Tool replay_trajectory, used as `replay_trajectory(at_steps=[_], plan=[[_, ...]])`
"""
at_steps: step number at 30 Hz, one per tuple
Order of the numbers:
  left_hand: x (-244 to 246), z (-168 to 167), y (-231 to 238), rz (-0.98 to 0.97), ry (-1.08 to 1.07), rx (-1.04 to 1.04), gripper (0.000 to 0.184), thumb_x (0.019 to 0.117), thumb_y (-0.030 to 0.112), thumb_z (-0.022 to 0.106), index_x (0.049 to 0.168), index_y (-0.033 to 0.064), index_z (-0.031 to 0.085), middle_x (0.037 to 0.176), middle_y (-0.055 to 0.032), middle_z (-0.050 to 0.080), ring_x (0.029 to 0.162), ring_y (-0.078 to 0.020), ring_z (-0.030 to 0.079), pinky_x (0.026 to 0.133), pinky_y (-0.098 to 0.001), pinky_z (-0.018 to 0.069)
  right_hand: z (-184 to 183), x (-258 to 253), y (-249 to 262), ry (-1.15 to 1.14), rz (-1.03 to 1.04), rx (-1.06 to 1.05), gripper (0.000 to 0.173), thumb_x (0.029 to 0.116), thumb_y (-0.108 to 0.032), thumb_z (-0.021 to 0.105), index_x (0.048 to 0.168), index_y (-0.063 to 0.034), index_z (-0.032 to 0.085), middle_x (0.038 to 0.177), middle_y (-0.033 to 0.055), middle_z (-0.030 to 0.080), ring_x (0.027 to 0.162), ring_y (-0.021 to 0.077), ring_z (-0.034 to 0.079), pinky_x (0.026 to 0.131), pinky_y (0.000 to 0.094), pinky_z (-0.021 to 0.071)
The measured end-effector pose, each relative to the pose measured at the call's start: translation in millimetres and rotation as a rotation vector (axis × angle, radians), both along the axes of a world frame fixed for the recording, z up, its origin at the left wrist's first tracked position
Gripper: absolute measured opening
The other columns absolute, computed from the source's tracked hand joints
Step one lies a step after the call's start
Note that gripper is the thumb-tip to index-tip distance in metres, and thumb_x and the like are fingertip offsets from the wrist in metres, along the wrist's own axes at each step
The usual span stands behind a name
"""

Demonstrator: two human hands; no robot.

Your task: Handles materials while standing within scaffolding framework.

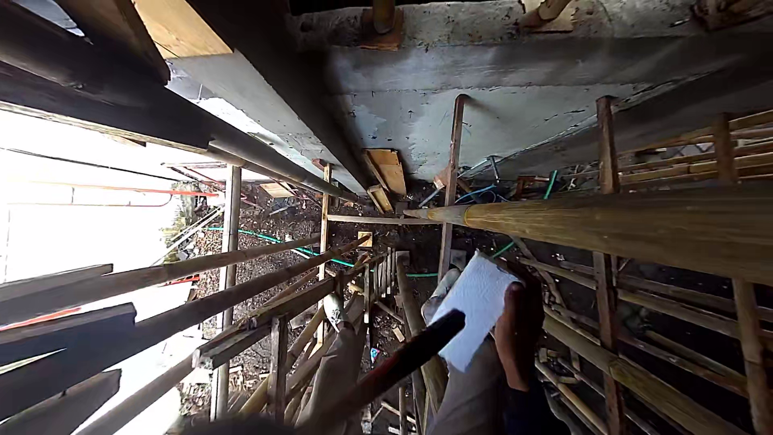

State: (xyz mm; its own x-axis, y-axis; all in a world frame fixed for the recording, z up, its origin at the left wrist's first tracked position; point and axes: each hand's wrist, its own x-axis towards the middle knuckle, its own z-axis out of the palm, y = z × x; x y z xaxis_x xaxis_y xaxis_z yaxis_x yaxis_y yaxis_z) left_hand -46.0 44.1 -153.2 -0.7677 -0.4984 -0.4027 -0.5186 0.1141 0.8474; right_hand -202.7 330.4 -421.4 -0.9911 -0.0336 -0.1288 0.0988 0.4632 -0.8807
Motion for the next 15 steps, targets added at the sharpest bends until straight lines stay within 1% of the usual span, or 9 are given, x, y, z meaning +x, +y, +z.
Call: replay_trajectory(at_steps=[2, 5, 7, 9, 10, 11, 13, 14, 15], plan=[[32.9, -52.7, -4.6, 0.069, 0.035, 0.097, 0.06, 0.0963, 0.008, 0.064, 0.142, -0.0052, 0.026, 0.098, -0.0087, 0.07, 0.072, -0.0175, 0.07, 0.056, -0.0344, 0.0599, 15.9, 5.9, -1.8, -0.026, 0.064, -0.046, 0.05, 0.1076, -0.032, 0.035, 0.137, 0.0039, 0.055, 0.138, 0.0141, 0.059, 0.129, 0.0147, 0.055, 0.109, 0.032, 0.046], [53.9, -112.2, 2.1, 0.112, 0.048, 0.278, 0.067, 0.1003, 0.012, 0.058, 0.151, 0.0086, 0.015, 0.1, -0.0056, 0.065, 0.064, -0.0171, 0.064, 0.051, -0.036, 0.0567, 26.5, 16.4, -4.6, 0.048, 0.288, 0.045, 0.045, 0.1069, -0.033, 0.041, 0.132, -0.0015, 0.061, 0.131, 0.012, 0.063, 0.121, 0.0161, 0.06, 0.101, 0.0347, 0.053], [66.7, -129.6, 4.6, 0.067, 0.053, 0.366, 0.052, 0.1024, 0.012, 0.055, 0.147, 0.0111, 0.029, 0.107, -0.005, 0.065, 0.066, -0.0146, 0.063, 0.053, -0.0329, 0.0561, 25.9, 18.9, -3.2, 0.159, 0.335, 0.185, 0.04, 0.1058, -0.03, 0.042, 0.128, -0.0069, 0.066, 0.127, 0.0103, 0.066, 0.12, 0.0205, 0.061, 0.101, 0.0403, 0.0523], [80.4, -136.4, 3.0, 0.035, 0.099, 0.442, 0.025, 0.1027, 0.012, 0.056, 0.127, 0.0131, 0.06, 0.111, -0.0039, 0.066, 0.067, -0.0099, 0.061, 0.055, -0.0282, 0.0547, 24.1, 16.6, 2.5, 0.239, 0.26, 0.305, 0.04, 0.1059, -0.027, 0.041, 0.127, -0.0037, 0.065, 0.125, 0.0143, 0.067, 0.118, 0.0239, 0.063, 0.102, 0.0426, 0.0523], [86.1, -137.4, 0.6, 0.012, 0.133, 0.49, 0.019, 0.1025, 0.014, 0.057, 0.117, 0.0152, 0.069, 0.114, -0.0026, 0.066, 0.07, -0.0074, 0.062, 0.058, -0.0256, 0.0549, 24.6, 13.8, 5.3, 0.245, 0.209, 0.33, 0.043, 0.107, -0.029, 0.04, 0.129, -0.0001, 0.063, 0.124, 0.0171, 0.066, 0.116, 0.0239, 0.063, 0.1, 0.0413, 0.0525], [90.6, -138.0, -2.2, -0.003, 0.163, 0.534, 0.018, 0.1013, 0.014, 0.059, 0.11, 0.0179, 0.074, 0.116, -0.0006, 0.067, 0.075, -0.0058, 0.064, 0.062, -0.0238, 0.056, 26.5, 10.8, 5.8, 0.223, 0.147, 0.335, 0.045, 0.1076, -0.03, 0.04, 0.131, 0.0025, 0.06, 0.121, 0.0173, 0.066, 0.11, 0.0199, 0.065, 0.096, 0.0364, 0.0542], [95.4, -142.3, -5.5, 0.006, 0.194, 0.595, 0.016, 0.0993, 0.012, 0.061, 0.103, 0.0176, 0.076, 0.114, -0.0012, 0.068, 0.081, -0.0074, 0.066, 0.066, -0.0251, 0.0573, 32.2, 5.2, -0.3, 0.137, 0.035, 0.273, 0.046, 0.1071, -0.034, 0.044, 0.133, 0.0026, 0.055, 0.106, 0.0101, 0.065, 0.086, 0.008, 0.062, 0.074, 0.0244, 0.0544], [95.1, -145.9, -6.5, 0.004, 0.171, 0.607, 0.015, 0.0997, 0.011, 0.06, 0.104, 0.0152, 0.074, 0.114, -0.002, 0.068, 0.082, -0.0086, 0.066, 0.068, -0.0268, 0.0577, 34.9, 3.8, -5.1, 0.092, 0.023, 0.202, 0.044, 0.1064, -0.033, 0.047, 0.132, 0.002, 0.055, 0.101, 0.0072, 0.064, 0.081, 0.0058, 0.061, 0.069, 0.0224, 0.054], [91.4, -149.8, -5.4, -0.008, 0.118, 0.588, 0.016, 0.1003, 0.011, 0.059, 0.108, 0.0136, 0.072, 0.115, -0.0017, 0.067, 0.082, -0.0085, 0.065, 0.068, -0.0276, 0.0577, 38.3, 3.9, -10.3, 0.039, 0.046, 0.109, 0.041, 0.1062, -0.03, 0.048, 0.131, 0.0015, 0.056, 0.103, 0.0058, 0.065, 0.086, 0.0053, 0.063, 0.073, 0.0222, 0.0549]])
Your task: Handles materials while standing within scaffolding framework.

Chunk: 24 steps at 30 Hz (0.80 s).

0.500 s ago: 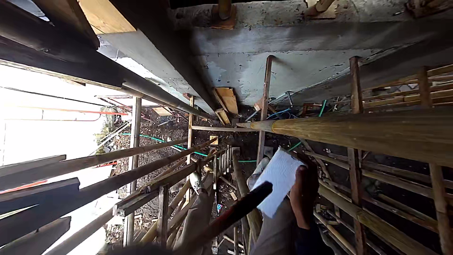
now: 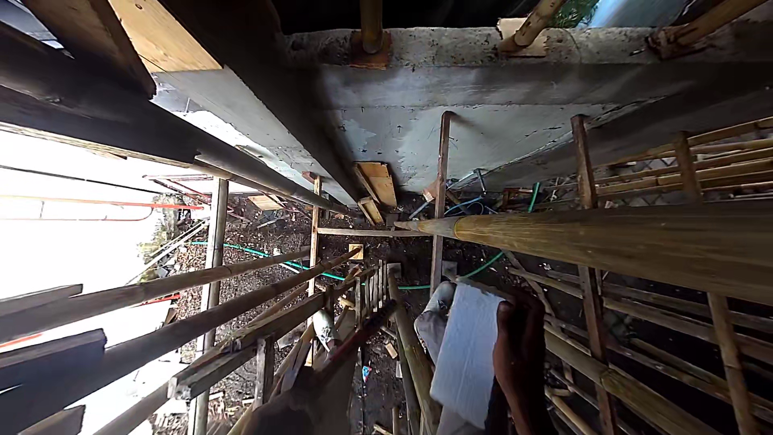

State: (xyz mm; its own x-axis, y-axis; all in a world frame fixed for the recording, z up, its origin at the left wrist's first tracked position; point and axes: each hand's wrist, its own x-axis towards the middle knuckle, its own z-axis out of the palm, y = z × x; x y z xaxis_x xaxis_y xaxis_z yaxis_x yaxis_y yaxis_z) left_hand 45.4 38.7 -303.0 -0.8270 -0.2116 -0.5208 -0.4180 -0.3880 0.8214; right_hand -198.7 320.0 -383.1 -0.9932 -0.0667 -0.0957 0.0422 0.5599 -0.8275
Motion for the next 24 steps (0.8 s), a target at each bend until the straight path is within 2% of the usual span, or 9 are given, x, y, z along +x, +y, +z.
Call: replay_trajectory(at_steps=[2, 4, 6, 9, 11, 13, 15, 18, 24], plan=[[-18.0, -7.7, 8.9, -0.091, -0.117, -0.118, 0.026, 0.1012, 0.017, 0.056, 0.123, 0.0116, 0.069, 0.12, -0.0037, 0.064, 0.078, -0.0077, 0.06, 0.065, -0.0284, 0.0539, 6.0, 4.2, -12.6, -0.094, 0.13, -0.173, 0.039, 0.108, -0.03, 0.045, 0.128, 0.0004, 0.06, 0.119, 0.0062, 0.067, 0.106, 0.0083, 0.064, 0.09, 0.0258, 0.0557], [-40.6, -20.0, 22.8, -0.158, -0.215, -0.221, 0.037, 0.1015, 0.032, 0.054, 0.133, 0.0165, 0.067, 0.129, -0.0107, 0.056, 0.081, -0.0106, 0.058, 0.064, -0.0297, 0.0511, 9.3, 14.2, -31.8, -0.13, 0.25, -0.25, 0.042, 0.1088, -0.034, 0.044, 0.127, -0.0023, 0.064, 0.119, 0.005, 0.069, 0.099, 0.0073, 0.065, 0.082, 0.0253, 0.0561], [-64.1, -35.0, 40.2, -0.145, -0.259, -0.321, 0.049, 0.0981, 0.053, 0.051, 0.131, 0.021, 0.069, 0.135, -0.0163, 0.049, 0.097, -0.0148, 0.058, 0.072, -0.0317, 0.0527, 12.0, 25.3, -50.6, -0.178, 0.344, -0.287, 0.042, 0.1086, -0.032, 0.043, 0.127, -0.0028, 0.065, 0.119, 0.0052, 0.07, 0.09, 0.0047, 0.064, 0.075, 0.0235, 0.0547], [-86.5, -62.3, 57.4, -0.043, -0.277, -0.386, 0.079, 0.0856, 0.077, 0.054, 0.125, 0.0098, 0.07, 0.139, -0.0237, 0.047, 0.122, -0.0261, 0.052, 0.093, -0.0411, 0.0522, 2.3, 45.7, -72.9, -0.236, 0.394, -0.358, 0.04, 0.1084, -0.03, 0.044, 0.127, -0.0012, 0.064, 0.123, 0.009, 0.068, 0.093, 0.0065, 0.065, 0.077, 0.0251, 0.0561], [-95.7, -79.1, 63.4, 0.047, -0.251, -0.376, 0.075, 0.0833, 0.072, 0.065, 0.117, 0.0059, 0.072, 0.137, -0.0216, 0.051, 0.128, -0.0252, 0.051, 0.105, -0.0417, 0.0488, -10.5, 59.3, -84.1, -0.25, 0.354, -0.41, 0.04, 0.1086, -0.031, 0.044, 0.126, -0.0001, 0.063, 0.124, 0.0094, 0.067, 0.098, 0.0067, 0.065, 0.081, 0.0244, 0.0559], [-103.1, -89.9, 65.9, 0.098, -0.257, -0.381, 0.058, 0.0836, 0.062, 0.073, 0.107, 0.0086, 0.075, 0.132, -0.0182, 0.056, 0.125, -0.0218, 0.054, 0.106, -0.0388, 0.0479, -20.4, 68.4, -89.7, -0.264, 0.287, -0.432, 0.05, 0.1092, -0.038, 0.042, 0.13, 0.005, 0.057, 0.126, 0.0114, 0.065, 0.106, 0.0094, 0.064, 0.088, 0.0261, 0.0555], [-107.4, -97.8, 65.4, 0.096, -0.279, -0.393, 0.055, 0.0823, 0.063, 0.073, 0.1, 0.0119, 0.076, 0.13, -0.0166, 0.058, 0.122, -0.0199, 0.056, 0.103, -0.0369, 0.0497, -27.8, 70.5, -90.8, -0.277, 0.236, -0.394, 0.06, 0.1092, -0.043, 0.04, 0.134, 0.0095, 0.052, 0.12, 0.0116, 0.065, 0.105, 0.0092, 0.064, 0.089, 0.026, 0.0561], [-105.4, -109.3, 66.6, 0.103, -0.271, -0.418, 0.056, 0.0797, 0.067, 0.074, 0.099, 0.0138, 0.078, 0.128, -0.0146, 0.059, 0.119, -0.0182, 0.057, 0.101, -0.0353, 0.0504, -30.6, 75.3, -89.7, -0.282, 0.193, -0.264, 0.059, 0.1083, -0.046, 0.04, 0.124, 0.0067, 0.063, 0.11, 0.0052, 0.071, 0.102, -0.0003, 0.065, 0.091, 0.0194, 0.0542], [-101.7, -121.6, 66.6, 0.108, -0.284, -0.426, 0.06, 0.0767, 0.065, 0.077, 0.101, 0.0107, 0.077, 0.133, -0.0178, 0.057, 0.119, -0.0159, 0.059, 0.1, -0.0318, 0.0517, -44.8, 83.0, -97.7, -0.218, 0.142, -0.194, 0.049, 0.1109, -0.034, 0.037, 0.116, 0.0054, 0.066, 0.106, 0.0042, 0.071, 0.103, -0.0027, 0.065, 0.095, 0.0157, 0.052]])
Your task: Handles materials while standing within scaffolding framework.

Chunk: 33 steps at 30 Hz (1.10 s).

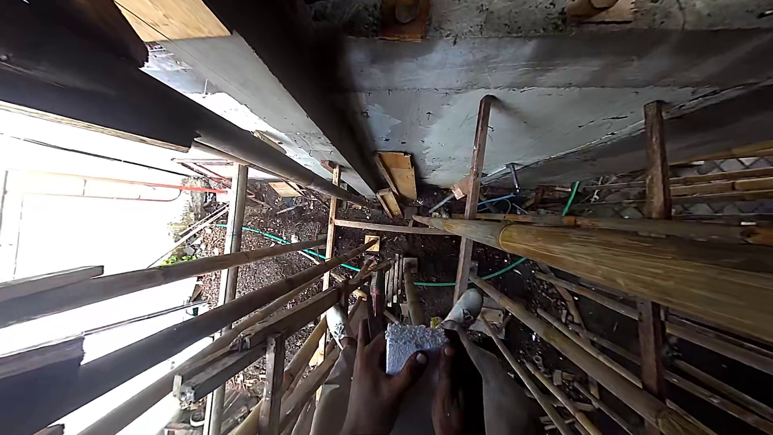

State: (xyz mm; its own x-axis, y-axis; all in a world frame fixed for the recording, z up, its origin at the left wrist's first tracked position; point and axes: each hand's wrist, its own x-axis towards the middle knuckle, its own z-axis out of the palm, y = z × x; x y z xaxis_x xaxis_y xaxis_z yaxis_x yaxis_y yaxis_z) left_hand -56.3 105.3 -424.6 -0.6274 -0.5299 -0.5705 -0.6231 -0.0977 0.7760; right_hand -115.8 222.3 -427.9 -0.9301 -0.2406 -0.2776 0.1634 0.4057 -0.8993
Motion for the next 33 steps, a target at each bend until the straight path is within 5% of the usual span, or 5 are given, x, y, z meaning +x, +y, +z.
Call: replay_trajectory(at_steps=[12, 17, 20, 24, 33], plan=[[8.0, -51.1, 10.8, -0.006, -0.083, 0.002, 0.058, 0.0779, 0.063, 0.076, 0.102, 0.01, 0.077, 0.132, -0.0181, 0.057, 0.12, -0.0171, 0.057, 0.1, -0.0317, 0.0505, -49.4, 3.4, 4.2, -0.261, -0.114, 0.093, 0.041, 0.1093, -0.012, 0.03, 0.118, 0.0079, 0.064, 0.102, 0.0099, 0.069, 0.1, 0.0024, 0.064, 0.094, 0.0194, 0.0494], [18.5, -64.7, 10.7, 0.031, -0.064, 0.076, 0.053, 0.0848, 0.057, 0.072, 0.104, 0.0076, 0.075, 0.125, -0.0132, 0.066, 0.12, -0.0163, 0.06, 0.108, -0.0365, 0.0463, -67.9, 5.3, 16.6, -0.477, -0.242, -0.07, 0.052, 0.1122, -0.035, 0.025, 0.109, -0.0015, 0.064, 0.082, 0.0004, 0.064, 0.074, 0.0054, 0.063, 0.068, 0.0245, 0.0553], [20.8, -75.6, 8.9, 0.035, -0.113, 0.07, 0.056, 0.0852, 0.061, 0.069, 0.105, 0.0085, 0.075, 0.127, -0.0144, 0.064, 0.12, -0.0184, 0.06, 0.107, -0.0378, 0.0479, -65.0, 8.0, 27.4, -0.645, -0.138, -0.064, 0.077, 0.1086, -0.055, 0.016, 0.139, 0.0057, 0.052, 0.114, 0.0124, 0.07, 0.1, 0.0146, 0.069, 0.083, 0.0344, 0.06], [23.3, -84.9, 10.8, 0.027, -0.13, 0.033, 0.049, 0.0859, 0.059, 0.069, 0.098, 0.012, 0.077, 0.116, -0.0074, 0.071, 0.12, -0.0171, 0.06, 0.113, -0.0422, 0.041, -67.6, 14.1, 20.3, -0.281, 0.146, 0.164, 0.046, 0.1049, -0.04, 0.047, 0.113, -0.001, 0.069, 0.091, 0.0041, 0.07, 0.081, 0.0061, 0.066, 0.074, 0.0266, 0.0571], [26.5, -89.7, 14.5, 0.005, -0.108, 0.039, 0.053, 0.0824, 0.061, 0.072, 0.095, 0.0102, 0.076, 0.118, -0.0087, 0.072, 0.122, -0.0165, 0.061, 0.115, -0.0406, 0.0396, -87.3, 21.4, 18.5, -0.241, 0.062, 0.236, 0.033, 0.1069, -0.015, 0.041, 0.102, -0.0016, 0.07, 0.078, 0.0027, 0.067, 0.073, 0.0065, 0.065, 0.072, 0.0255, 0.0554]])
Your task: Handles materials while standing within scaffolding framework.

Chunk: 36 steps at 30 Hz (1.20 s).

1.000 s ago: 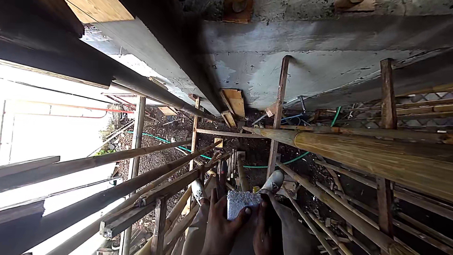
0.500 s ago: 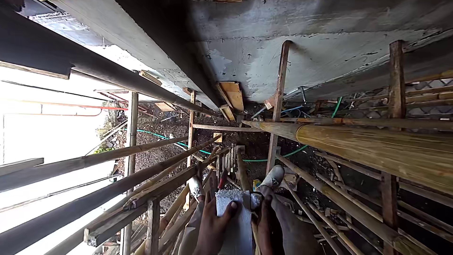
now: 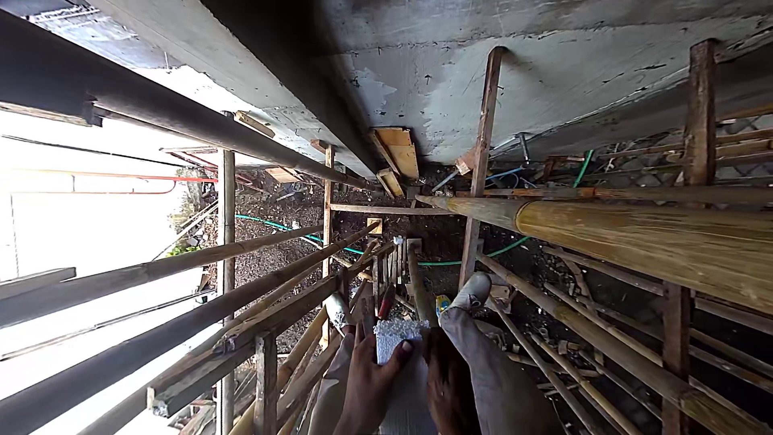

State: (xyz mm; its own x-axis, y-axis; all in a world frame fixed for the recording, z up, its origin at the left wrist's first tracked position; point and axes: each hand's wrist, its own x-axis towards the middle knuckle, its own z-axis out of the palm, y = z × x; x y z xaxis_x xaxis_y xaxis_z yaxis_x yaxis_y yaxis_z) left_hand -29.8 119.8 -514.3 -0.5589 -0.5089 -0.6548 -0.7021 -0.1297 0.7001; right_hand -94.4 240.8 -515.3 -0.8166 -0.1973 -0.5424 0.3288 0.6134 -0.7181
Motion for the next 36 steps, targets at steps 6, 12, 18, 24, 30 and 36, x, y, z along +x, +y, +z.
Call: replay_trajectory(at_steps=[6, 12, 18, 24, 30, 36], plan=[[6.7, -4.3, -3.8, -0.011, -0.023, 0.05, 0.054, 0.0838, 0.063, 0.07, 0.094, 0.0105, 0.076, 0.117, -0.0098, 0.069, 0.11, -0.0121, 0.064, 0.099, -0.032, 0.0525, -8.7, -6.1, 11.1, -0.283, -0.235, -0.272, 0.059, 0.1121, -0.04, 0.023, 0.114, -0.0029, 0.069, 0.095, 0.0048, 0.073, 0.084, 0.0129, 0.07, 0.068, 0.0296, 0.0597], [14.8, -8.9, -0.1, -0.004, -0.015, 0.03, 0.056, 0.0809, 0.065, 0.072, 0.094, 0.0106, 0.076, 0.123, -0.0138, 0.066, 0.116, -0.0151, 0.062, 0.1, -0.0326, 0.0514, -7.2, 0.9, -2.1, -0.113, -0.048, -0.151, 0.025, 0.1057, -0.024, 0.052, 0.107, -0.005, 0.068, 0.073, -0.0032, 0.062, 0.061, 0.004, 0.058, 0.059, 0.0226, 0.0525], [15.4, -4.6, 2.1, -0.016, 0.02, 0.014, 0.06, 0.0782, 0.066, 0.074, 0.095, 0.0085, 0.076, 0.127, -0.0157, 0.065, 0.12, -0.0157, 0.06, 0.103, -0.0327, 0.0502, -8.7, 3.5, -3.8, -0.279, -0.249, -0.211, 0.03, 0.108, -0.019, 0.045, 0.094, -0.006, 0.068, 0.07, -0.0023, 0.056, 0.062, 0.0055, 0.055, 0.061, 0.0232, 0.0489], [9.1, -2.2, 1.2, 0.032, 0.024, 0.029, 0.06, 0.0837, 0.062, 0.07, 0.103, 0.0055, 0.075, 0.114, -0.0089, 0.072, 0.114, -0.0121, 0.064, 0.11, -0.0354, 0.0451, -11.4, 0.5, 6.1, -0.406, -0.308, -0.33, 0.043, 0.1071, -0.024, 0.039, 0.141, -0.0004, 0.052, 0.131, 0.0099, 0.062, 0.117, 0.0115, 0.061, 0.097, 0.029, 0.0529], [10.0, -10.5, -5.1, 0.097, -0.009, 0.028, 0.058, 0.0863, 0.057, 0.07, 0.11, 0.0042, 0.072, 0.105, -0.0037, 0.075, 0.104, -0.0086, 0.068, 0.103, -0.0331, 0.0518, 4.8, 5.2, 4.3, -0.091, 0.2, -0.043, 0.055, 0.1035, -0.051, 0.047, 0.116, -0.0032, 0.07, 0.097, 0.0073, 0.07, 0.084, 0.0123, 0.067, 0.075, 0.0321, 0.0578], [14.3, -18.3, -10.9, 0.063, -0.021, 0.058, 0.053, 0.0872, 0.06, 0.069, 0.104, 0.01, 0.076, 0.103, -0.0017, 0.076, 0.105, -0.011, 0.069, 0.11, -0.0404, 0.047, -5.6, 22.0, -5.9, 0.026, 0.16, 0.016, 0.043, 0.1071, -0.039, 0.044, 0.094, -0.006, 0.069, 0.073, 0.0002, 0.061, 0.065, 0.0062, 0.06, 0.062, 0.0236, 0.0528]])
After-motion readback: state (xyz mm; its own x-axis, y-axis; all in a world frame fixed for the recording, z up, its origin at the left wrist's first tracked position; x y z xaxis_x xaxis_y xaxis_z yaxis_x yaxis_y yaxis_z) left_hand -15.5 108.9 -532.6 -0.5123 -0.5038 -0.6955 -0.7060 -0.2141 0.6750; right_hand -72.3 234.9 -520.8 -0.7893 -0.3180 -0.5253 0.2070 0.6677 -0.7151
